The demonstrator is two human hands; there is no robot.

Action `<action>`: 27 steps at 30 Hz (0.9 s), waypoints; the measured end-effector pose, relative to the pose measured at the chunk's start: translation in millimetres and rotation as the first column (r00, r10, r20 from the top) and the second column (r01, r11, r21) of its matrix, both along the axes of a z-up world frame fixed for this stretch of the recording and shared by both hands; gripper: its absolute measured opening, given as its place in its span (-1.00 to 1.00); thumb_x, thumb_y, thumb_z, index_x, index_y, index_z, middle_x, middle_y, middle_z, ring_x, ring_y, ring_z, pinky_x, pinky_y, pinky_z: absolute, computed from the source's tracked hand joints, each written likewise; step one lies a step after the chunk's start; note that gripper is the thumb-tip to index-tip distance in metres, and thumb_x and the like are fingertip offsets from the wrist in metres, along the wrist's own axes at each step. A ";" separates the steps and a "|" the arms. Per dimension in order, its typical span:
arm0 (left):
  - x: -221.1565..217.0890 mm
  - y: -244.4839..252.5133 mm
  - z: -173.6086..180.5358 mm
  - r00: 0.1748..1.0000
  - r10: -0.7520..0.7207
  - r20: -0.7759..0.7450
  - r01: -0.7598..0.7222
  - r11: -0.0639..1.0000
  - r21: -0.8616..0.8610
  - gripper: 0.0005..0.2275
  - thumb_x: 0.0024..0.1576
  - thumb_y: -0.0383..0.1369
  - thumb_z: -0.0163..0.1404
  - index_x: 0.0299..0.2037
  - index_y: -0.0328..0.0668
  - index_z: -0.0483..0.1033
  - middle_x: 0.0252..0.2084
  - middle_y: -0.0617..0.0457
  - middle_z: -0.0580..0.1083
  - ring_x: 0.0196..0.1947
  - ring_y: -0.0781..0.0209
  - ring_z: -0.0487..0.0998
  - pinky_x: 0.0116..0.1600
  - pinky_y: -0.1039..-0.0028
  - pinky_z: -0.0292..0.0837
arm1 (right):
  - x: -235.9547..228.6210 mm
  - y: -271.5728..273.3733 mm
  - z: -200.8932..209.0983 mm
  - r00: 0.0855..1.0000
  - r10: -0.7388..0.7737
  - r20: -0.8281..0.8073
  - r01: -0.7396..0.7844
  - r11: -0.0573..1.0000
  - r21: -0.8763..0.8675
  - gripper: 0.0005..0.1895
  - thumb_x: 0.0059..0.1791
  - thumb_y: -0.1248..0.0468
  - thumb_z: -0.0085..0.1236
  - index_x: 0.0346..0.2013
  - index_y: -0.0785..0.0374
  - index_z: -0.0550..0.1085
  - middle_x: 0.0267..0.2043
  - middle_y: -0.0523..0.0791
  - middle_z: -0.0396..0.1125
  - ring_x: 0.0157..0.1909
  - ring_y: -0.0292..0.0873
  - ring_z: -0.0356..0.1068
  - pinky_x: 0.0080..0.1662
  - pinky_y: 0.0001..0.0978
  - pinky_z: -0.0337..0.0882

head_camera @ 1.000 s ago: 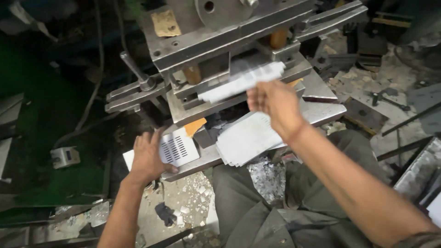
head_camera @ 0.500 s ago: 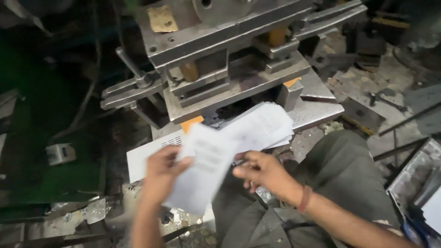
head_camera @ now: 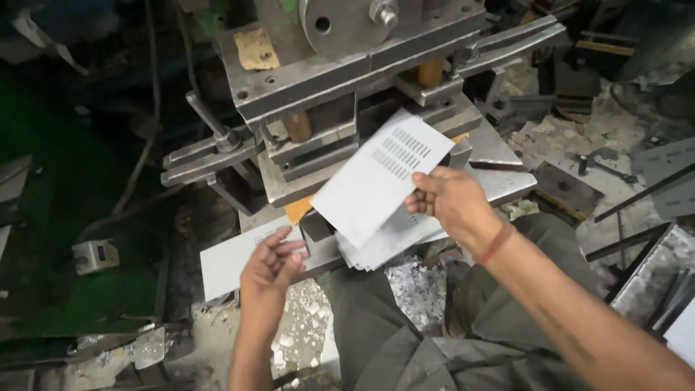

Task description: Operating a stamping machine to punch patterns into metal sheets and stacking the finished parts.

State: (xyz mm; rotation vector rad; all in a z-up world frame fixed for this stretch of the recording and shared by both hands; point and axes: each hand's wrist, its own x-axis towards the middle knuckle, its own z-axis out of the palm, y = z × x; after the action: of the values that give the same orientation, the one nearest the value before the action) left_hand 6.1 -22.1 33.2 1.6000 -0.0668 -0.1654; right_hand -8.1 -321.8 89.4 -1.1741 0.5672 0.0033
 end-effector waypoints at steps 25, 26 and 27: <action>-38.3 32.3 -104.0 0.967 0.025 -0.254 -0.051 0.994 -0.097 -0.54 0.12 -0.69 0.00 0.28 -0.44 0.37 0.00 -0.33 0.58 -0.06 -0.07 0.63 -0.02 0.26 0.59 | 138.9 15.9 -3.0 0.915 -0.402 0.016 0.401 0.915 0.044 -0.77 -0.05 0.53 -0.24 -0.47 0.50 0.43 -0.52 0.05 0.36 -0.67 -0.16 0.23 -0.64 -0.39 0.28; -39.6 32.8 -104.9 0.966 0.020 -0.258 -0.044 0.995 -0.088 -0.54 0.12 -0.69 0.00 0.28 -0.44 0.37 -0.01 -0.33 0.59 -0.07 -0.06 0.64 -0.04 0.26 0.59 | 138.9 18.4 -2.4 0.909 -0.418 0.007 0.417 0.908 0.035 -0.75 -0.03 0.50 -0.22 -0.51 0.48 0.43 -0.56 0.03 0.34 -0.67 -0.17 0.22 -0.64 -0.40 0.25; -40.7 33.2 -106.1 0.965 0.015 -0.263 -0.037 0.996 -0.078 -0.54 0.12 -0.69 0.00 0.28 -0.44 0.36 -0.01 -0.33 0.59 -0.07 -0.06 0.64 -0.06 0.26 0.59 | 139.1 20.8 -2.0 0.901 -0.433 -0.002 0.433 0.901 0.025 -0.72 -0.01 0.47 -0.20 -0.55 0.45 0.44 -0.59 0.00 0.32 -0.68 -0.19 0.20 -0.64 -0.40 0.22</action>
State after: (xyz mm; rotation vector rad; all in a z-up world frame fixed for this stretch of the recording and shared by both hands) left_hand -34.6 11.1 -72.8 1.4840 0.1507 -0.3483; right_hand 131.0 -301.0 87.4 -1.0019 0.8142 -0.3730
